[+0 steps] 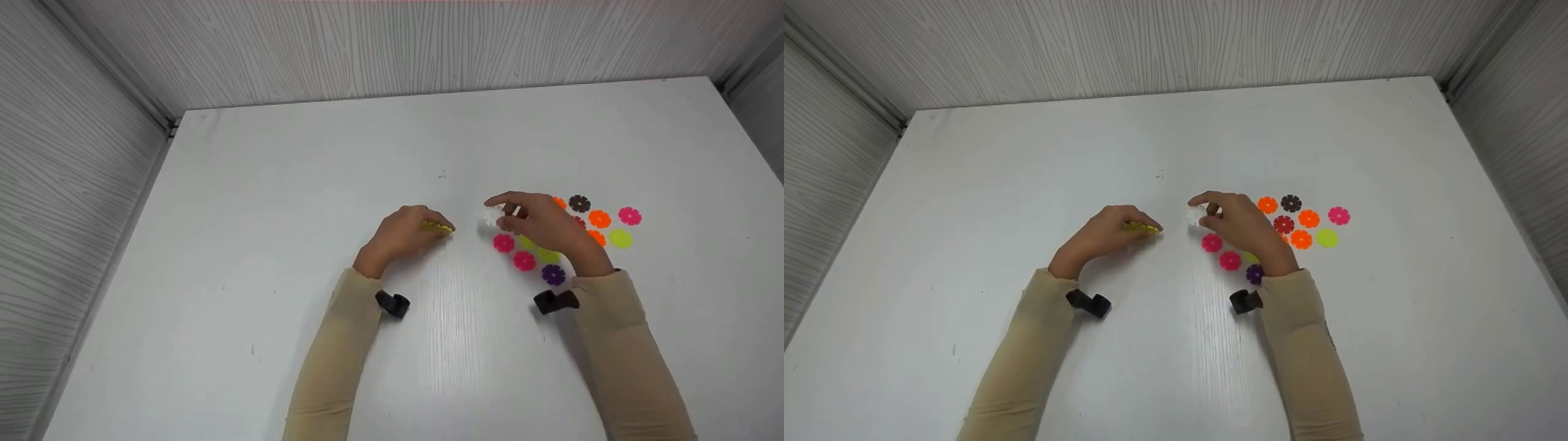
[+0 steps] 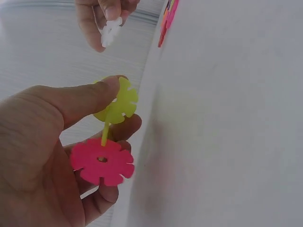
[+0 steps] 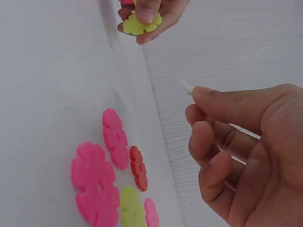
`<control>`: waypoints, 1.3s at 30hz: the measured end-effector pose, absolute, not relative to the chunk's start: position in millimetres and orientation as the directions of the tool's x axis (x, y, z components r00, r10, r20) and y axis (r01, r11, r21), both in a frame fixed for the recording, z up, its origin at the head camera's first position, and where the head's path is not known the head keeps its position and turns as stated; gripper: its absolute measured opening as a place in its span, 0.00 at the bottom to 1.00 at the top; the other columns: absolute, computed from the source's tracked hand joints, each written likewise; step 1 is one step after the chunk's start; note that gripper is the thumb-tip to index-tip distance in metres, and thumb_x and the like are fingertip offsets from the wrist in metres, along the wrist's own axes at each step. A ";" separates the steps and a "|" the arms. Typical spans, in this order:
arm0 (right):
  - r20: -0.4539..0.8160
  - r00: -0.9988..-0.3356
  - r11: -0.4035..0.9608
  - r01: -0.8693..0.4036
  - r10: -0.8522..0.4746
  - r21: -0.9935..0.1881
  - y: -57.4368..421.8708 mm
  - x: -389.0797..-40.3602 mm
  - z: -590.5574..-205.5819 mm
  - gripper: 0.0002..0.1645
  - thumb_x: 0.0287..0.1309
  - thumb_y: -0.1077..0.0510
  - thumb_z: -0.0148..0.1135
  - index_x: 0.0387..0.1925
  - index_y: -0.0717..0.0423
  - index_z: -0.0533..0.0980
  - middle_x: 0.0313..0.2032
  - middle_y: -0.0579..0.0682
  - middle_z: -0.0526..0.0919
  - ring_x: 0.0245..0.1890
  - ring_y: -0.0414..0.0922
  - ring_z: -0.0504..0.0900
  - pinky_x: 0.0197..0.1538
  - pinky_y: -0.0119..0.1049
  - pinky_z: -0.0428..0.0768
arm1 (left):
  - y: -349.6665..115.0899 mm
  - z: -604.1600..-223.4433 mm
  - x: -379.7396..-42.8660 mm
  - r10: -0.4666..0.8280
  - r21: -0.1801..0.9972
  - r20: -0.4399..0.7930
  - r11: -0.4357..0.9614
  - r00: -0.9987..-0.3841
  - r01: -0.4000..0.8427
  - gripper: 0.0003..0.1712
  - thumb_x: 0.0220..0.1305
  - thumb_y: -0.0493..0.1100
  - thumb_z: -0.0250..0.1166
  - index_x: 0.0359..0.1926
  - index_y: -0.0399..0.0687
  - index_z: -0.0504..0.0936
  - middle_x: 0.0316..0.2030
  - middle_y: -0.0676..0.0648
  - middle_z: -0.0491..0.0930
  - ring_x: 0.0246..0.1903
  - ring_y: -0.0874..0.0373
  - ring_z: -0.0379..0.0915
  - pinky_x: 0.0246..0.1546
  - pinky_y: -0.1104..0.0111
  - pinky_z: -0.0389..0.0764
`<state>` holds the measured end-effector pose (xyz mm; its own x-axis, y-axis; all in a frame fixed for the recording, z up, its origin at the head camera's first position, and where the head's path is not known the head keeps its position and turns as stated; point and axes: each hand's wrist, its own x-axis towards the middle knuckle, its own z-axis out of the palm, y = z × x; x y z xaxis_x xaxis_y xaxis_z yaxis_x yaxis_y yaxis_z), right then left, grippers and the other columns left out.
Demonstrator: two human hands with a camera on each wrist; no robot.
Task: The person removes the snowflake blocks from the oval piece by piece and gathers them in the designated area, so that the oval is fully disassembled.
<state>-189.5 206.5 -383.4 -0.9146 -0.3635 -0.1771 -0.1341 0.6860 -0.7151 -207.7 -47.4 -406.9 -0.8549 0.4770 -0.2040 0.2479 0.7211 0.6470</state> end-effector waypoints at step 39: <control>-0.294 -0.904 0.815 -0.093 -0.310 -0.572 190.3 -190.0 -400.0 0.22 0.66 0.60 0.54 0.61 0.52 0.73 0.41 0.55 0.79 0.33 0.47 0.72 0.36 0.33 0.74 | -64.5 -404.4 -211.0 0.523 0.681 -0.323 0.708 -0.789 0.190 0.24 0.58 0.29 0.58 0.58 0.41 0.76 0.54 0.44 0.75 0.52 0.52 0.69 0.61 0.63 0.70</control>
<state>-190.0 190.3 -400.0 -0.9043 -0.3097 -0.2937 -0.0933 0.8149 -0.5720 -211.0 -64.5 -404.4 -0.7889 0.5227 -0.3232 0.1900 0.7076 0.6806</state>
